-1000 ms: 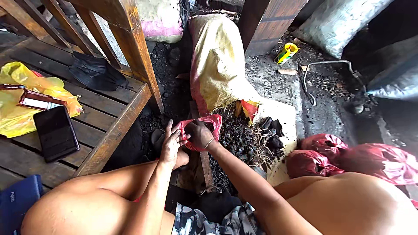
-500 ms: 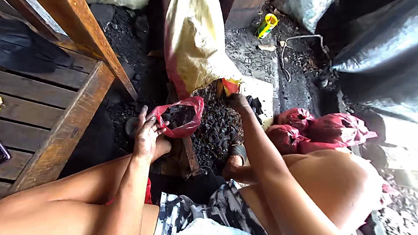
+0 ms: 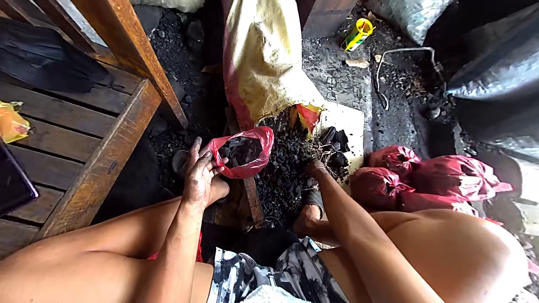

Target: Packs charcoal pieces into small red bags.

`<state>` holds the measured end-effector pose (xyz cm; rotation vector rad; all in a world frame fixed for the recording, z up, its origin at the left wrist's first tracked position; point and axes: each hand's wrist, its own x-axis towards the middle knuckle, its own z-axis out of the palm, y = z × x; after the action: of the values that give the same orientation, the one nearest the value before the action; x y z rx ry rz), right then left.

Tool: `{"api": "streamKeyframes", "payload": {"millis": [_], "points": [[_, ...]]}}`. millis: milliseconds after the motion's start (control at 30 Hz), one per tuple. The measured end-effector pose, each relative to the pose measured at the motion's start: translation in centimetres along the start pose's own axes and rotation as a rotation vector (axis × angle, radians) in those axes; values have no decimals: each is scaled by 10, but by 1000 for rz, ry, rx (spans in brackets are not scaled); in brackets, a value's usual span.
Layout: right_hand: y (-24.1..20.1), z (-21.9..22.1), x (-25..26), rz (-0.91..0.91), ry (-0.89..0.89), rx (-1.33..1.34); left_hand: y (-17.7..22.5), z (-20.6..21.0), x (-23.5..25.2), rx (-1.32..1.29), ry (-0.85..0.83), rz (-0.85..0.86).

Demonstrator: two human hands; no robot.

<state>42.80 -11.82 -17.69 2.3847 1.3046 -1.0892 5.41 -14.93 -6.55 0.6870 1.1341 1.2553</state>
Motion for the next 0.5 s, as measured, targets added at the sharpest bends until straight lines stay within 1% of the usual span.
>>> {"api": "streamKeyframes", "payload": {"millis": [67, 133, 200, 267, 333, 400, 433, 500], "points": [[-6, -21, -2, -101, -36, -9, -1, 0, 0, -2, -9, -4], [-11, -40, 2, -187, -32, 23, -1, 0, 0, -4, -5, -6], [-21, -64, -7, -289, -22, 146, -1, 1, 1, -10, -10, -2], [-42, -92, -29, -490, -7, 293, -2, 3, 1, -3, -15, -1], [-70, -108, -54, -743, -32, 443, -4, 3, 3, -6, -32, -2], [-105, -106, -75, -946, -45, 517, -6, 4, 4, 3, -49, 0], [-125, -99, -84, -1028, -38, 508, -6, 4, 4, 14, -54, 2], [-160, -77, -99, -1096, 18, 355, -6, 4, 4, 35, -55, 11]]}}
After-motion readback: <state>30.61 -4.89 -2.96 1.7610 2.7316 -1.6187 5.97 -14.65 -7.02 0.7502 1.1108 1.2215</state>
